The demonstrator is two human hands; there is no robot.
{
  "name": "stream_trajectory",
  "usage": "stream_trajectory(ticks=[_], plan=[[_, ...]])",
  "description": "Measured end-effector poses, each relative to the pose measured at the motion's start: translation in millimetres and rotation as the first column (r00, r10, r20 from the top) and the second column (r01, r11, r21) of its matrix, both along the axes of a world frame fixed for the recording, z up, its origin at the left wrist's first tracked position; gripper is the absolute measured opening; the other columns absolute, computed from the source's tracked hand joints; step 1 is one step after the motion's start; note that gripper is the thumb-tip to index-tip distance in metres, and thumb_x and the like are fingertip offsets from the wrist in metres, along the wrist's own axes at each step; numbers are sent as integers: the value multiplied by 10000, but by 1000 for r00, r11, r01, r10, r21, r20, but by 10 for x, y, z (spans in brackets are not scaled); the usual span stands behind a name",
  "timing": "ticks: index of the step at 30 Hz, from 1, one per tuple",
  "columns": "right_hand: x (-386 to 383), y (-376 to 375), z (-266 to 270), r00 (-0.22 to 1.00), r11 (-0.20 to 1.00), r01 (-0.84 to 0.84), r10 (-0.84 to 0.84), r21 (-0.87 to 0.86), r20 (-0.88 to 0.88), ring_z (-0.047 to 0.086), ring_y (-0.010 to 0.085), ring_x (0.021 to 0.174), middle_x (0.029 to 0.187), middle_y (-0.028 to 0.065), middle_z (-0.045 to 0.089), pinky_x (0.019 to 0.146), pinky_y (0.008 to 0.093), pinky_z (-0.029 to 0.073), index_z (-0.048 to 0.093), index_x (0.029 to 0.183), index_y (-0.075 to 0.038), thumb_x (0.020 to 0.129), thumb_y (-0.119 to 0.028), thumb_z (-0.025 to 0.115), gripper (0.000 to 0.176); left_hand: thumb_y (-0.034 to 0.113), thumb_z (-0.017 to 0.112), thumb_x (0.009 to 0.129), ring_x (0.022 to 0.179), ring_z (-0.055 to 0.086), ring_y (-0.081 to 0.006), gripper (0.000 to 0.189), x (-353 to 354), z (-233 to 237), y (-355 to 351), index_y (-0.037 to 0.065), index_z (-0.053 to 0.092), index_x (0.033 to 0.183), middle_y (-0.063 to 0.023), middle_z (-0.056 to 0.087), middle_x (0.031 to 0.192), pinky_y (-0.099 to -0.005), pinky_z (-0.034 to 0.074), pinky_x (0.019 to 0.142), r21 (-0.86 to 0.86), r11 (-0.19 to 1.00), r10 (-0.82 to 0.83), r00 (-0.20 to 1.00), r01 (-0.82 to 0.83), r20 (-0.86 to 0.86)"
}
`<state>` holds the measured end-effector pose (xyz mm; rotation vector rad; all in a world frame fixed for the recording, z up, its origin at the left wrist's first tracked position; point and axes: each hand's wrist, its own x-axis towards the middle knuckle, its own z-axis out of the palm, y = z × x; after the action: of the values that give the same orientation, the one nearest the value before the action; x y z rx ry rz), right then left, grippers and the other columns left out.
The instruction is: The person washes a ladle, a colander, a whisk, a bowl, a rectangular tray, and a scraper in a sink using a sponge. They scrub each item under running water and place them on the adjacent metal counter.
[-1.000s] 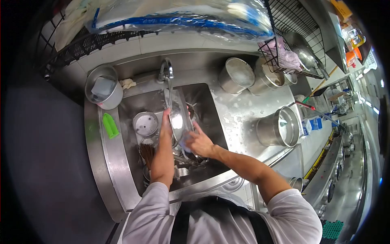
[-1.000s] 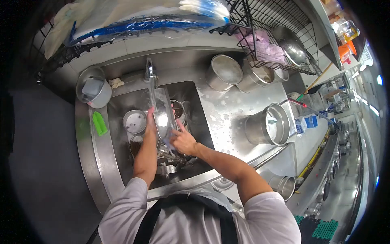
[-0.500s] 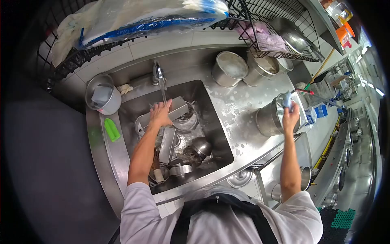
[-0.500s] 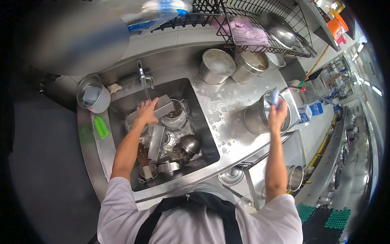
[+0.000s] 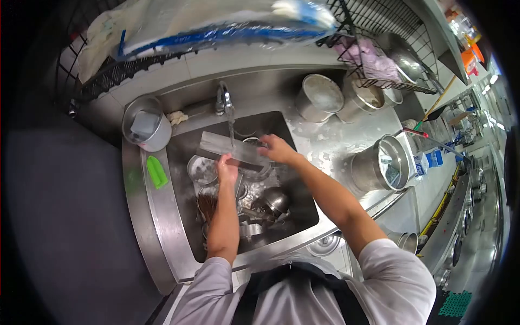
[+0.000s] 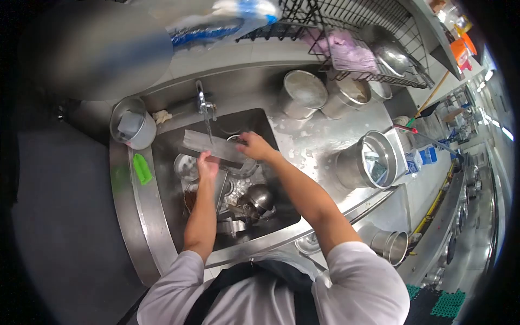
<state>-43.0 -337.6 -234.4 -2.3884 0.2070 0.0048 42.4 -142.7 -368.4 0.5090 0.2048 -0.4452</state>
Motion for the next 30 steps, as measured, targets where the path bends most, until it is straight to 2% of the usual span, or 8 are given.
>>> stream_trajectory(ticks=[2, 6, 13, 16, 19, 24, 29, 30], plan=[[483, 274, -109, 967, 980, -148, 115, -132, -226, 558, 405, 1173, 1224, 238, 604, 975, 460, 463, 597, 1234, -35, 817, -420, 693, 575, 114, 613, 676, 1091, 585, -278, 427, -91, 154, 109, 32, 600, 1095, -100, 627, 1145, -469, 447, 1007, -303, 951, 4, 986, -56, -168], [1280, 692, 33, 719, 883, -461, 315, -85, -620, 616, 374, 1140, 1292, 209, 609, 968, 446, 485, 548, 1373, -117, 750, -530, 694, 762, 222, 534, 662, 1219, 519, -341, 562, -131, 223, 215, 41, 574, 1193, -135, 581, 1263, -530, 354, 1096, -154, 958, 198, 946, -242, -255], [1363, 771, 433, 576, 886, 127, 301, 447, -760, 644, 220, 986, 1162, 54, 656, 841, 354, 500, 610, 1266, -125, 740, -471, 752, 645, 298, 450, 745, 1292, 472, -354, 653, -31, 389, 53, 35, 494, 1341, -159, 538, 1343, -528, 337, 1118, -174, 973, 88, 943, -150, -320], [1140, 473, 104, 513, 714, 100, 560, 693, -650, 646, 201, 987, 1179, 70, 648, 828, 348, 519, 610, 1228, -100, 732, -479, 782, 647, 282, 397, 858, 1278, 501, -295, 519, -65, 305, -144, 36, 550, 1289, -132, 567, 1321, -501, 351, 1120, -244, 962, 69, 972, -124, -225], [633, 300, 218, 582, 583, 310, 508, 751, -635, 699, 231, 820, 1015, 133, 704, 736, 364, 570, 632, 1171, -55, 801, -516, 725, 598, 316, 311, 966, 820, 652, -204, 434, -270, 516, -320, 68, 629, 1124, -75, 669, 976, -350, 549, 755, -4, 999, -44, 967, 44, -251], [-174, 226, -161, 634, 340, 609, 334, 716, -698, 695, 347, 784, 983, 247, 670, 640, 482, 582, 541, 1215, 27, 887, -398, 625, 543, 440, 359, 980, 522, 570, -161, 464, -809, -93, -387, 83, 649, 1037, -39, 633, 750, -259, 451, 475, 240, 919, -245, 930, 313, -273], [-711, 99, -296, 541, 91, 761, 459, 643, -705, 653, 340, 705, 883, 224, 648, 628, 464, 562, 570, 1122, 2, 843, -506, 553, 580, 460, 487, 951, 980, 628, -214, 531, -1188, -1020, 156, -5, 641, 1155, -119, 705, 992, -361, 449, 910, 695, 507, -576, 800, 509, -166], [-805, 95, -138, 529, 154, 758, 425, 634, -735, 642, 337, 687, 862, 234, 638, 617, 453, 556, 567, 1136, 2, 831, -556, 525, 637, 429, 528, 928, 1071, 617, -241, 521, -1228, -1447, 369, -19, 637, 1171, -135, 683, 1122, -367, 452, 948, 678, 663, -485, 872, 318, 65]])
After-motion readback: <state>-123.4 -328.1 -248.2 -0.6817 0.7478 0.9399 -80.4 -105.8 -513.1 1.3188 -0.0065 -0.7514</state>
